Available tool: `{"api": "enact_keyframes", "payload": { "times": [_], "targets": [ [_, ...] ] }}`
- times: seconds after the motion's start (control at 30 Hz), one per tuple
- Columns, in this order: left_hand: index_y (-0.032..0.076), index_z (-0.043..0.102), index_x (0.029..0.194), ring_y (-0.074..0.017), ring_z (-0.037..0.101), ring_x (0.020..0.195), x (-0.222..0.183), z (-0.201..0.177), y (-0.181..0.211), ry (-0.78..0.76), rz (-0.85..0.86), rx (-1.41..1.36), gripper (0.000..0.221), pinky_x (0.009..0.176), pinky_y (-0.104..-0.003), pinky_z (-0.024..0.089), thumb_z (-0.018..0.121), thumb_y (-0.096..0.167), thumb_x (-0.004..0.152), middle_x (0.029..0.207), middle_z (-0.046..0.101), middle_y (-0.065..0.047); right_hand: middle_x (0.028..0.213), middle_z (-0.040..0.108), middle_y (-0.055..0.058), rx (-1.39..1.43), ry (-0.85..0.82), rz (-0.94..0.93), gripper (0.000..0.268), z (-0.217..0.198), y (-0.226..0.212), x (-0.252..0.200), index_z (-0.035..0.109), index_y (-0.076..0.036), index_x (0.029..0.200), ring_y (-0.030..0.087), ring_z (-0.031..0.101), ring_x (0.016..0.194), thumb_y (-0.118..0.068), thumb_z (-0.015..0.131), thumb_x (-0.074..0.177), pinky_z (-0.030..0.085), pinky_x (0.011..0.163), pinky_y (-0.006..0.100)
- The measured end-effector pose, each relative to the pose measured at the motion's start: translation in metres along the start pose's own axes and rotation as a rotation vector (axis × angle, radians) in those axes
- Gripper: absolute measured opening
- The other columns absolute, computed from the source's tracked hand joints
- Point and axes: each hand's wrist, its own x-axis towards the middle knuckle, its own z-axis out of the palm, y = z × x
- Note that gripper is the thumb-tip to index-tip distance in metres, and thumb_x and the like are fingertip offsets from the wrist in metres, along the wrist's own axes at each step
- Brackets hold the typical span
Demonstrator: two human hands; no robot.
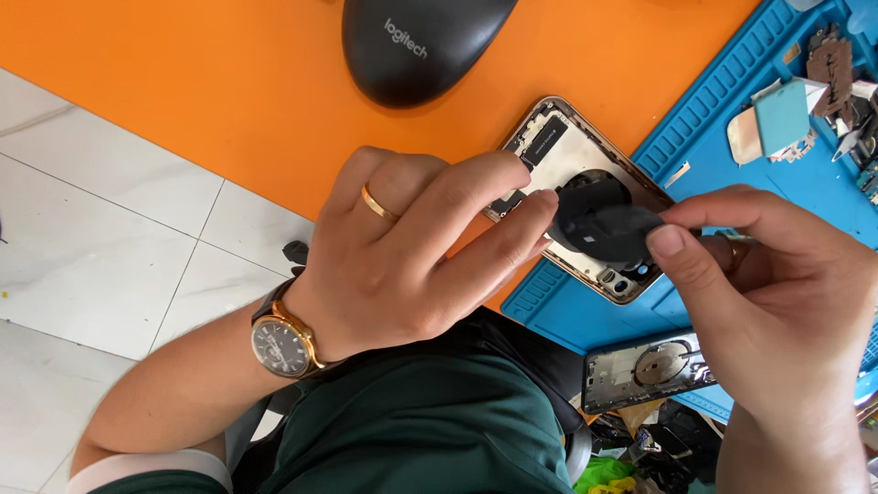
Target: The person repairs two disassembled smartphones on their lap, using tweezers to handle a circular component and a screwdriver to tighten screws. They also use a suction cup tool to manipulate the phone casing.
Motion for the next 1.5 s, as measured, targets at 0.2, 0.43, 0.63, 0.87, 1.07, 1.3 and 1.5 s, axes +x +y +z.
{"api": "enact_keyframes", "payload": {
  "times": [0.2,0.43,0.63,0.87,1.07,1.3,1.5],
  "targets": [
    [0.023,0.078,0.111,-0.0164,0.056,0.079,-0.004,0.014,-0.004,0.05,-0.012,0.05,0.014,0.074,-0.035,0.04,0.071,0.012,0.108,0.11,0.077,0.003,0.088,0.069,0.016,-0.051,-0.005,-0.052,0.017,0.005,-0.006,0.014,0.075,0.01,0.122,0.016,0.056,0.069,0.006,0.081,0.107,0.05,0.062,0.027],
    [0.025,0.076,0.106,-0.0186,0.055,0.083,0.001,0.016,-0.004,0.014,-0.073,0.075,0.012,0.076,-0.036,0.04,0.077,0.013,0.107,0.111,0.077,0.003,0.079,0.064,0.013,-0.124,-0.009,-0.06,0.014,0.008,-0.011,0.019,0.077,0.01,0.121,0.014,0.044,0.06,0.005,0.082,0.109,0.038,0.055,0.026],
    [0.023,0.078,0.111,-0.0178,0.058,0.089,0.004,0.015,-0.005,-0.075,-0.07,0.073,0.013,0.082,-0.036,0.04,0.074,0.011,0.108,0.121,0.076,0.005,0.062,0.052,0.01,-0.229,-0.033,-0.098,0.014,0.009,-0.02,0.024,0.08,0.007,0.121,0.015,0.039,0.055,-0.001,0.083,0.109,0.033,0.055,0.03],
    [0.025,0.079,0.116,-0.016,0.061,0.09,0.001,0.015,-0.007,-0.139,-0.023,0.093,0.019,0.082,-0.037,0.04,0.067,0.014,0.105,0.129,0.073,0.004,0.075,0.061,0.017,-0.334,-0.021,-0.272,0.01,0.011,-0.022,0.027,0.082,0.01,0.116,0.021,0.048,0.058,0.006,0.088,0.109,0.038,0.06,0.037],
    [0.026,0.081,0.118,-0.0159,0.061,0.091,0.002,0.016,-0.007,-0.149,-0.026,0.081,0.017,0.08,-0.038,0.042,0.072,0.016,0.107,0.128,0.073,0.004,0.087,0.068,0.017,-0.371,-0.05,-0.278,0.011,0.008,-0.022,0.031,0.082,0.008,0.116,0.022,0.053,0.059,0.001,0.086,0.109,0.043,0.061,0.04],
    [0.027,0.081,0.117,-0.0158,0.061,0.088,0.001,0.017,-0.008,-0.15,-0.027,0.098,0.02,0.079,-0.038,0.042,0.069,0.015,0.107,0.128,0.073,0.004,0.078,0.062,0.012,-0.353,-0.084,-0.163,0.009,0.006,-0.028,0.034,0.082,0.002,0.116,0.02,0.049,0.062,-0.002,0.083,0.108,0.04,0.058,0.035],
    [0.026,0.081,0.118,-0.0157,0.062,0.089,0.002,0.017,-0.008,-0.154,-0.021,0.096,0.018,0.077,-0.038,0.042,0.07,0.017,0.108,0.129,0.073,0.003,0.079,0.062,0.015,-0.324,-0.04,-0.208,0.006,0.011,-0.026,0.033,0.081,0.006,0.112,0.02,0.047,0.058,0.003,0.085,0.108,0.038,0.059,0.036]
  ]
}}
